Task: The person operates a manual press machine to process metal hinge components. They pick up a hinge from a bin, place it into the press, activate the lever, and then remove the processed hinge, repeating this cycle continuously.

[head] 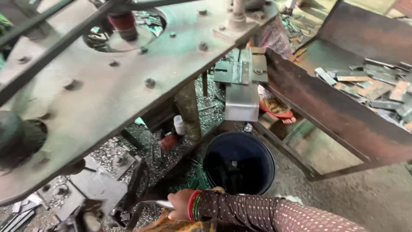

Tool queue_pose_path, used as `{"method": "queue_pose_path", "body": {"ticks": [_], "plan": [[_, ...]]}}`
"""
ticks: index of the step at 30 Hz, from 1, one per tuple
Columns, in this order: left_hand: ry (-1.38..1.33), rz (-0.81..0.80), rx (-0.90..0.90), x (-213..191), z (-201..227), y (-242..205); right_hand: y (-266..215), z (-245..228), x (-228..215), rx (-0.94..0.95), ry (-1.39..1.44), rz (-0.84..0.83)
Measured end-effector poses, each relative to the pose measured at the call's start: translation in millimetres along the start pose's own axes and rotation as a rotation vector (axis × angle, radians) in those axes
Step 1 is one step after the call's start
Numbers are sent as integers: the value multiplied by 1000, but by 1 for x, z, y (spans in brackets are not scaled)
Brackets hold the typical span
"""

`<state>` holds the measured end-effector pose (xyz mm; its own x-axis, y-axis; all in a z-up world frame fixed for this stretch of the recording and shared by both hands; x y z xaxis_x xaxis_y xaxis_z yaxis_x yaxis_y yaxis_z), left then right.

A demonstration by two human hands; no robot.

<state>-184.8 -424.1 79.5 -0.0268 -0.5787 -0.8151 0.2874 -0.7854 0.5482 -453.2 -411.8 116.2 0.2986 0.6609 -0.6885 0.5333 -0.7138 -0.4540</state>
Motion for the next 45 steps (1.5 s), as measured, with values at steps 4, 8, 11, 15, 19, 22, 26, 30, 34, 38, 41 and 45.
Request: {"method": "queue_pose_path", "body": {"ticks": [4,8,11,15,19,22,26,30,34,38,41,45], "plan": [[-64,33,-114,-1,-4,4,8,-1,12,-24,23,45],[-463,63,-458,-4,0,16,17,19,20,-58,16,45],[252,58,-44,-41,-15,12,23,29,32,-55,53,116],[509,50,261,-72,-1,17,29,36,41,-28,-13,173],[6,-241,-225,-75,51,2,32,46,33,-51,-113,140],[11,-70,-51,-76,73,2,41,51,27,-120,-126,147],[66,-93,-114,-70,67,20,40,67,34,-84,-151,119],[27,-137,-135,-68,59,34,34,76,64,-62,-170,184],[-32,-100,-138,-69,63,27,27,79,73,-143,-168,314],[-5,-48,-102,-74,65,20,52,79,52,-12,-381,130],[5,-23,-90,-77,65,17,61,86,56,-71,-393,135],[-18,-32,-102,-73,66,18,55,113,98,-180,-115,282]]}}
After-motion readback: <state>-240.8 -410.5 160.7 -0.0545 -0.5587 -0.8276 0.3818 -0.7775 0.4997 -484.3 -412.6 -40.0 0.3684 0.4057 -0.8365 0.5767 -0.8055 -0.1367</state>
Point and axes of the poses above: each hand's wrist, its own y-axis towards the middle knuckle, its own x-axis out of the palm, z = x × y, the point moved 2 cm from there along y, towards the middle knuckle, and after that the axes turned 2 degrees about -y, right-handed, at the moved point
